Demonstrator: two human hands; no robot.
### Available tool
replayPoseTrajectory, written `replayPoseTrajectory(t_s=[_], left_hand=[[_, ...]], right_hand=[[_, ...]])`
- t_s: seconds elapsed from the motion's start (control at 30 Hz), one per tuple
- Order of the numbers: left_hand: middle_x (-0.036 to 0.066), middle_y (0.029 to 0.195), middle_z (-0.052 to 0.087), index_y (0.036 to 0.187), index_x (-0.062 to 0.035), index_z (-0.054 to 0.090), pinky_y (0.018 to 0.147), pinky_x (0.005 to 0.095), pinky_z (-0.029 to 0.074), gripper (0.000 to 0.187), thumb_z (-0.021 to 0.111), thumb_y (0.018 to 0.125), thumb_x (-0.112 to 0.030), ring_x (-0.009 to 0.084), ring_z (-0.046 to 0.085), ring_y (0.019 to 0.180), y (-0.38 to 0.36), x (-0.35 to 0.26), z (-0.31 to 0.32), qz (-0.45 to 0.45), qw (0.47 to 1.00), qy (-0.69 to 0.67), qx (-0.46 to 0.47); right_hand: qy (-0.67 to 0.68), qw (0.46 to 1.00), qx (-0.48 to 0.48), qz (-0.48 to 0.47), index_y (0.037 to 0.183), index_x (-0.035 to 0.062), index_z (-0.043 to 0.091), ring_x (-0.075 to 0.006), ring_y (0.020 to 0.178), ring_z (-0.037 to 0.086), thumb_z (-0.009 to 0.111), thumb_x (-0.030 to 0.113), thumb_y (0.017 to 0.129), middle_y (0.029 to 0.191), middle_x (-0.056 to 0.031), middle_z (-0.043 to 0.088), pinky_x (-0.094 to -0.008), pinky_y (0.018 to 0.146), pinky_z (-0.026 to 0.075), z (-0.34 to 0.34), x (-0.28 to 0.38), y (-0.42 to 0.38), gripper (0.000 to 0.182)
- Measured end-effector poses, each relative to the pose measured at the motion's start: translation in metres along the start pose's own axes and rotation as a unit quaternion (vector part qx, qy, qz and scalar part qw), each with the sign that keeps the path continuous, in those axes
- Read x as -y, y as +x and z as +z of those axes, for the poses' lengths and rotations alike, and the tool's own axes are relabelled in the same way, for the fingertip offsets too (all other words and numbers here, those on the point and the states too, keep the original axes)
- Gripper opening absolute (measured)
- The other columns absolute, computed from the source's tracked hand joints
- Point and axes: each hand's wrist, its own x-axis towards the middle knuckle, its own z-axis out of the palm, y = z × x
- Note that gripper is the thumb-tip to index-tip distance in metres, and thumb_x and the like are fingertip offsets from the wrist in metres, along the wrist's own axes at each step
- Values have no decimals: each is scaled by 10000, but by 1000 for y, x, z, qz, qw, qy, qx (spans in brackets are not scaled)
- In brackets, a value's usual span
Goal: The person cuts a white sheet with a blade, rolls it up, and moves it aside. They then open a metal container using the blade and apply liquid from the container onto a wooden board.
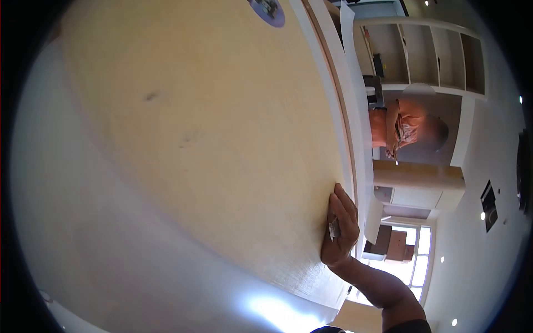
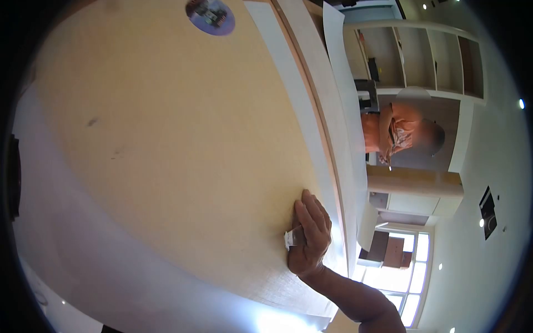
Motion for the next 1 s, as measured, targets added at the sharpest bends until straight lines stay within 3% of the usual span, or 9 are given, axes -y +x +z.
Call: replayPoseTrajectory(t_s=[0.4, 0.73, 0.83, 1.0], left_hand=[[193, 1065, 697, 1042, -74, 701, 894, 463, 552, 315, 679, 785, -255, 342, 670, 1043, 3, 20, 3, 10, 999, 42, 8], [189, 1061, 699, 1036, -76, 703, 880, 460, 559, 303, 677, 791, -251, 335, 676, 1034, 1, 28, 3, 21, 997, 71, 2], [188, 1060, 700, 1034, -77, 704, 876, 459, 561, 299, 677, 792, -250, 333, 678, 1031, 0, 31, 3, 18, 997, 79, -1], [187, 1058, 701, 1031, -78, 705, 869, 458, 564, 293, 677, 795, -248, 330, 681, 1026, 1, 36, 5, 19, 995, 93, -2]], right_hand=[[-4, 1000, 2, -14, 1265, -54, 638, -400, 1289, 552, 521, 24, 949, 1361, -254, 593, -468, 1092, 417, -3, 5, 7, 345], [-28, 999, -7, 14, 1226, -10, 671, -390, 1256, 578, 606, -27, 903, 1324, -239, 623, -445, 1045, 439, -3, 11, 4, 330], [-29, 999, 16, 7, 1294, -39, 623, -373, 1336, 518, 490, 61, 983, 1388, -254, 572, -438, 1123, 376, -5, 4, 2, 352], [-42, 999, 21, 7, 1284, -46, 626, -379, 1322, 530, 514, 76, 979, 1381, -257, 576, -441, 1113, 386, -7, 5, 3, 347]])
